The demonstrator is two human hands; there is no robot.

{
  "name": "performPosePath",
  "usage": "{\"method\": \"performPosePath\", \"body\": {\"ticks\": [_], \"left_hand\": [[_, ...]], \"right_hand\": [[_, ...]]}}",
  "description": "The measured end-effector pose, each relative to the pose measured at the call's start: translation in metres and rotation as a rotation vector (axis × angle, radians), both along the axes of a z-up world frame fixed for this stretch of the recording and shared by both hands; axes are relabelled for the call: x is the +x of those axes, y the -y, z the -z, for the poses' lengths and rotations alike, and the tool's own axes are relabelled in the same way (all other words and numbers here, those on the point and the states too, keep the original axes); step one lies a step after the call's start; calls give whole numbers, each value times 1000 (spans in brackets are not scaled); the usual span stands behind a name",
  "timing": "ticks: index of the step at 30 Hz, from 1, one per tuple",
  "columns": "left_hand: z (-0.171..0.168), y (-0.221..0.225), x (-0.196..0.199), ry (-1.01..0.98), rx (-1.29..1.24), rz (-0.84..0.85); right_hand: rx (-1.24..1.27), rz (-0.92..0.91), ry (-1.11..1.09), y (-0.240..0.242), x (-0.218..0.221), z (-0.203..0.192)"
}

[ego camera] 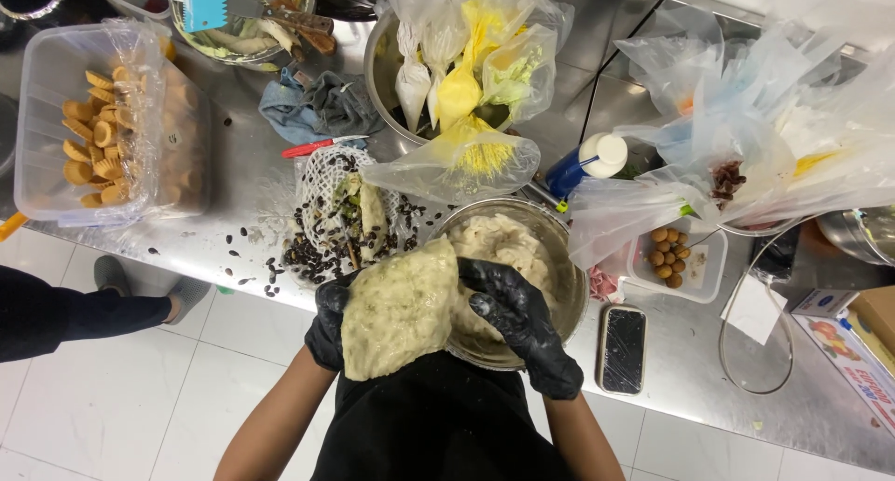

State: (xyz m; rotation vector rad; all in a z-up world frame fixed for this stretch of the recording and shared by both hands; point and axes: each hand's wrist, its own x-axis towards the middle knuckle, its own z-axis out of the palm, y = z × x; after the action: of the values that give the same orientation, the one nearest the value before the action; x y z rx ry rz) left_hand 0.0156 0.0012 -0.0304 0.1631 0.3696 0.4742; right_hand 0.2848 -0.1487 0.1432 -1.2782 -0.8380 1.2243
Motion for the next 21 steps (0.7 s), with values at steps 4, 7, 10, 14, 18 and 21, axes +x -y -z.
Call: {"method": "performPosePath", "body": {"ticks": [4,7,10,14,18,21], "left_hand": [[-11,-7,15,151,10,101],[5,-20,4,96,64,84],[14,-20,-4,-11,45,9],[-46,-13,21,41,-48,27],[-62,-14,28,-48,43,-71],[-56,-20,26,-178,113,-87]], "right_hand": [[-11,14,-138,-6,2,76],[-119,47,-167,-14,8,117],[-195,98,-318,-14,9,108],[-177,153,-456,-6,11,118],[-116,216,-627,-8,7,73],[-99,233,-713,-6,6,57]]}}
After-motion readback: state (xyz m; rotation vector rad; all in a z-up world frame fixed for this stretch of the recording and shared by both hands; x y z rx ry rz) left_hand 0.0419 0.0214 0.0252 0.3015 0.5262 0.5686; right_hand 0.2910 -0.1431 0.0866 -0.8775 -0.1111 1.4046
